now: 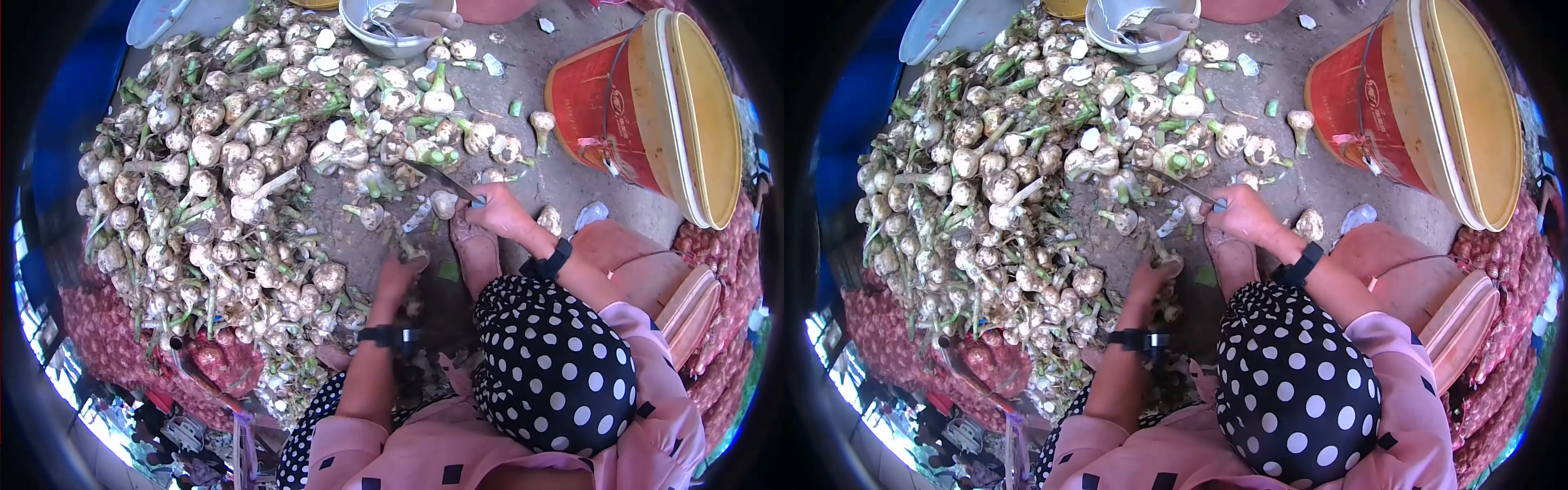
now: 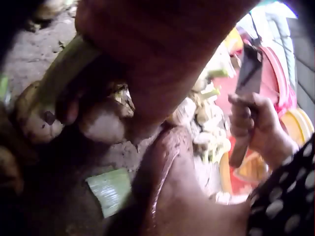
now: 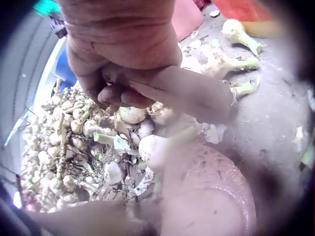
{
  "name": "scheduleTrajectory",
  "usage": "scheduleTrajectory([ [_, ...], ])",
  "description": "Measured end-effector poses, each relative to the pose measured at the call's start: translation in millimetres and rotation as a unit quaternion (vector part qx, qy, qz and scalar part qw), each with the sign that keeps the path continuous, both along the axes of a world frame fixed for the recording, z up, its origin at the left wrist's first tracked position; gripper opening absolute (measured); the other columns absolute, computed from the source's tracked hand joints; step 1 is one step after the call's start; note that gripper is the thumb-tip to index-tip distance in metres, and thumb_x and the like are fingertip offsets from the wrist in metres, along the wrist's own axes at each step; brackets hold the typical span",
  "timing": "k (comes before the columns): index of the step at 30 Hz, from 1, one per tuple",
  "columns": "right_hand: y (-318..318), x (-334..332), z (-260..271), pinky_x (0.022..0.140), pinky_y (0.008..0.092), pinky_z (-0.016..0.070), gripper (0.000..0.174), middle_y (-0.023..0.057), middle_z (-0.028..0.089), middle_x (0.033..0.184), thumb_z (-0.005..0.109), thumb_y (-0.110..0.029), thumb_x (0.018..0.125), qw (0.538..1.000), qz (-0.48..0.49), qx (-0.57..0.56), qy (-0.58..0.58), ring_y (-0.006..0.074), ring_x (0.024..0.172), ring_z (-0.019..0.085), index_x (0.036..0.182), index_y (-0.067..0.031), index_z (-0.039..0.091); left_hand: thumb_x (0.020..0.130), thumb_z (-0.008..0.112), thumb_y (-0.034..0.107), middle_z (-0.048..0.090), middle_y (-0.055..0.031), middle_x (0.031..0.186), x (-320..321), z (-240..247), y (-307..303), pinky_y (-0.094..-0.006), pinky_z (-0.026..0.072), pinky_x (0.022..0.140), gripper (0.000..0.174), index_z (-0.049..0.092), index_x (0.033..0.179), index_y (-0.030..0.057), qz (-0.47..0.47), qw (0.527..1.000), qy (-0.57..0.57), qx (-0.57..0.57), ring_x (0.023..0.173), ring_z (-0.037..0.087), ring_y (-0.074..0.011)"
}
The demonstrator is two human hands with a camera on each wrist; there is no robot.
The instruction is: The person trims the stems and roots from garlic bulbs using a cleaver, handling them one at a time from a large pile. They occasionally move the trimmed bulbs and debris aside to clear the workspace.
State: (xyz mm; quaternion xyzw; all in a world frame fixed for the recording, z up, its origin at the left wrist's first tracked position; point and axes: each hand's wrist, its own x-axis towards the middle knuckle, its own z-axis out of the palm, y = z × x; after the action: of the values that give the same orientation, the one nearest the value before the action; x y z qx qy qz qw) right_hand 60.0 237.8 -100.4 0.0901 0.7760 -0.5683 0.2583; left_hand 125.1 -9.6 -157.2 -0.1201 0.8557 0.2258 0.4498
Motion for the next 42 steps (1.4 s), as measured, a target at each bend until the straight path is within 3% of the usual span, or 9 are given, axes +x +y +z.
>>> scheduleTrajectory([
  [4, -5, 3, 1, 0.067, 0.0273, 0.0476, 0.012, 0.0068, 0.066, 0.072, 0.063, -0.009, 0.072, 1.0, -0.008, -0.016, 0.005, 0.0117, 0.067, 0.06, 0.081, -0.0029, 0.068, 0.086, 0.06, 0.03, 0.061, -0.0109, 0.116, -12, 54, -36, -0.0317, 0.0504, 0.079, 0.073, 0.022, 0.147, 0.0137, 0.41, 0.807, 0.044, 0.424, 0.089, 0.064, -0.0232],
  [12, -15, 5, -1, 0.064, 0.0273, 0.0475, 0.011, 0.0081, 0.065, 0.069, 0.062, -0.009, 0.071, 0.999, 0.003, -0.014, 0.039, 0.0134, 0.064, 0.06, 0.08, -0.0033, 0.067, 0.082, 0.064, 0.034, 0.067, -0.0142, 0.089, 35, 5, -26, -0.0343, 0.0538, 0.068, 0.057, 0.046, 0.127, 0.0039, 0.133, 0.974, -0.185, -0.013, 0.082, 0.067, -0.0218],
  [14, -13, 2, 0, 0.063, 0.0278, 0.0476, 0.011, 0.0091, 0.064, 0.068, 0.063, -0.009, 0.071, 0.999, 0.007, -0.002, 0.045, 0.0141, 0.062, 0.06, 0.079, -0.0042, 0.067, 0.075, 0.069, 0.031, 0.066, -0.0154, 0.085, 61, -24, -19, -0.0305, 0.0524, 0.054, 0.06, 0.047, 0.123, 0.0025, -0.042, 0.994, 0.042, -0.096, 0.071, 0.067, -0.0184],
  [19, -19, 6, 11, 0.06, 0.0354, 0.0502, 0.011, 0.0098, 0.064, 0.07, 0.065, -0.015, 0.066, 0.988, 0.072, 0.051, 0.13, 0.0282, 0.062, 0.062, 0.076, -0.011, 0.067, 0.073, 0.059, -0.003, 0.065, -0.0084, 0.093, 22, 16, -55, -0.0318, 0.0515, 0.074, 0.041, 0.055, 0.114, -0.0009, 0.4, 0.854, -0.197, 0.268, 0.083, 0.064, -0.0245],
  [27, -39, -9, 63, 0.05, 0.0398, 0.0459, 0.018, 0.0035, 0.055, 0.063, 0.064, -0.017, 0.056, 0.895, 0.232, 0.158, 0.348, 0.0255, 0.06, 0.06, 0.07, -0.0116, 0.054, 0.087, 0.055, 0.006, 0.059, -0.0122, 0.111, -21, 100, -7, -0.0331, 0.0479, 0.084, 0.046, 0.04, 0.13, -0.002, 0.175, 0.89, 0.259, 0.331, 0.095, 0.058, -0.0214],
  [36, -28, -12, 57, 0.05, 0.0392, 0.0471, 0.019, 0.0059, 0.059, 0.066, 0.066, -0.015, 0.058, 0.888, 0.202, 0.179, 0.372, 0.0275, 0.061, 0.061, 0.074, -0.0098, 0.057, 0.08, 0.06, 0.009, 0.062, -0.0107, 0.104, -10, 98, -7, -0.03, 0.0513, 0.079, 0.042, 0.048, 0.118, -0.0031, 0.105, 0.898, 0.296, 0.308, 0.092, 0.062, -0.0202],
  [38, -2, -20, 17, 0.052, 0.0369, 0.0476, 0.017, 0.0059, 0.062, 0.069, 0.067, -0.016, 0.063, 0.923, 0.142, 0.233, 0.27, 0.0249, 0.061, 0.061, 0.077, -0.009, 0.061, 0.078, 0.059, 0.005, 0.063, -0.0112, 0.105, -26, 137, 16, -0.0313, 0.0508, 0.083, 0.046, 0.048, 0.121, -0.007, 0.437, 0.709, 0.104, 0.543, 0.093, 0.063, -0.0228],
  [40, 3, -31, 21, 0.053, 0.0346, 0.0482, 0.015, 0.0058, 0.065, 0.072, 0.068, -0.016, 0.069, 0.941, 0.082, 0.283, 0.168, 0.0223, 0.061, 0.062, 0.081, -0.0082, 0.064, 0.076, 0.058, 0.0, 0.059, -0.0125, 0.112, -35, 142, 17, -0.0322, 0.0486, 0.087, 0.045, 0.05, 0.12, -0.0055, 0.428, 0.709, 0.083, 0.554, 0.101, 0.06, -0.0234],
  [42, -4, -25, 36, 0.058, 0.0281, 0.0473, 0.018, 0.0034, 0.066, 0.076, 0.07, -0.02, 0.077, 0.975, -0.08, -0.208, -0.026, 0.0134, 0.062, 0.06, 0.087, -0.0051, 0.067, 0.076, 0.054, -0.004, 0.049, -0.0148, 0.126, -63, 134, 21, -0.0324, 0.0465, 0.091, 0.047, 0.051, 0.123, -0.0014, 0.122, 0.895, 0.195, 0.382, 0.11, 0.054, -0.0242],
])
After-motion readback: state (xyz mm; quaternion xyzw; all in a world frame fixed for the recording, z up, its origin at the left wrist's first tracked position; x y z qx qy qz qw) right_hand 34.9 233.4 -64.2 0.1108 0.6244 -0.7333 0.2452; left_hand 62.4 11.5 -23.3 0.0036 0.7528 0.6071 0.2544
